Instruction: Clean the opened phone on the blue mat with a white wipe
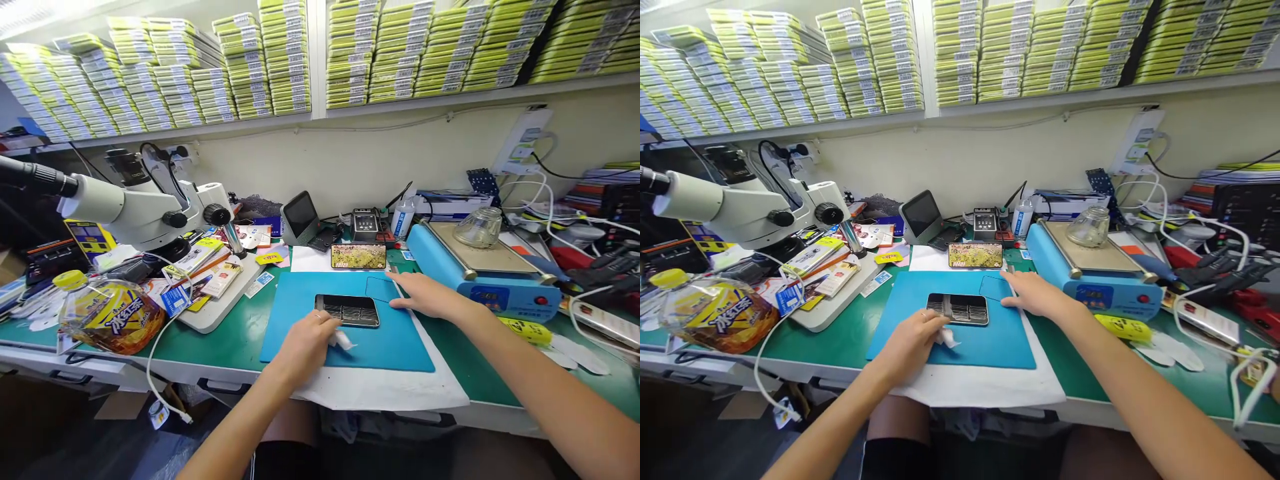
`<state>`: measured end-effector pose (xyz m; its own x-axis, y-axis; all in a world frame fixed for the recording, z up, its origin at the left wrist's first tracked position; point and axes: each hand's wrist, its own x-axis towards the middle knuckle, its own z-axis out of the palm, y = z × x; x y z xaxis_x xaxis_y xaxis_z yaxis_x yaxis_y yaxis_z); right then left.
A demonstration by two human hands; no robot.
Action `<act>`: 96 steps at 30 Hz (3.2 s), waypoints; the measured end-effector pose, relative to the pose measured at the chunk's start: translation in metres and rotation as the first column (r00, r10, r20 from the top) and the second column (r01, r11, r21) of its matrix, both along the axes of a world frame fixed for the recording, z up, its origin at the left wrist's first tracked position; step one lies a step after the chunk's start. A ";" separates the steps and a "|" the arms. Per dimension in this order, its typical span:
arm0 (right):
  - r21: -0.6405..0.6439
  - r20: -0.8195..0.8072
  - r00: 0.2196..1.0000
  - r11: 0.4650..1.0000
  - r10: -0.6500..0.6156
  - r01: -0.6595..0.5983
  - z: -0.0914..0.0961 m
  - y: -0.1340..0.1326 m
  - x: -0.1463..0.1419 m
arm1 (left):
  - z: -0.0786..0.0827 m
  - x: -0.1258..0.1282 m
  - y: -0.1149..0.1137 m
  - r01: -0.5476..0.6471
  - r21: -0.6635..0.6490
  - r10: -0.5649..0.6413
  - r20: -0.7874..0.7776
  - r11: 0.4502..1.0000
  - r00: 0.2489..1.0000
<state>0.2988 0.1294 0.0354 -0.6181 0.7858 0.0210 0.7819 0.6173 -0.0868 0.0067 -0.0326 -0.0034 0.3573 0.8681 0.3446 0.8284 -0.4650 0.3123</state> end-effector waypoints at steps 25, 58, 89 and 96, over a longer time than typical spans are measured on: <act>-0.852 -0.521 0.802 0.126 -0.293 -0.507 0.037 -0.126 -0.041 | 0.046 -0.021 -0.041 0.409 0.299 -0.303 -0.342 0.862 0.889; -0.002 -0.391 0.894 0.971 0.218 -0.238 -0.034 -0.054 -0.043 | 0.001 -0.059 0.055 0.122 -0.167 -0.090 0.188 0.978 0.978; 0.000 -0.391 0.896 0.973 0.213 -0.232 -0.041 -0.048 -0.046 | -0.002 -0.060 0.057 0.144 -0.176 -0.089 0.286 0.974 0.954; 0.000 -0.404 0.893 0.976 0.198 -0.217 -0.039 -0.051 -0.045 | -0.002 -0.061 0.057 0.139 -0.191 -0.085 0.265 0.972 0.960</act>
<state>0.2537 0.0781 -0.0032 -0.7141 0.6464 0.2685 0.5303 0.7500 -0.3952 -0.0541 0.0242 -0.0052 0.3806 0.8889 0.2549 0.6556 -0.4538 0.6036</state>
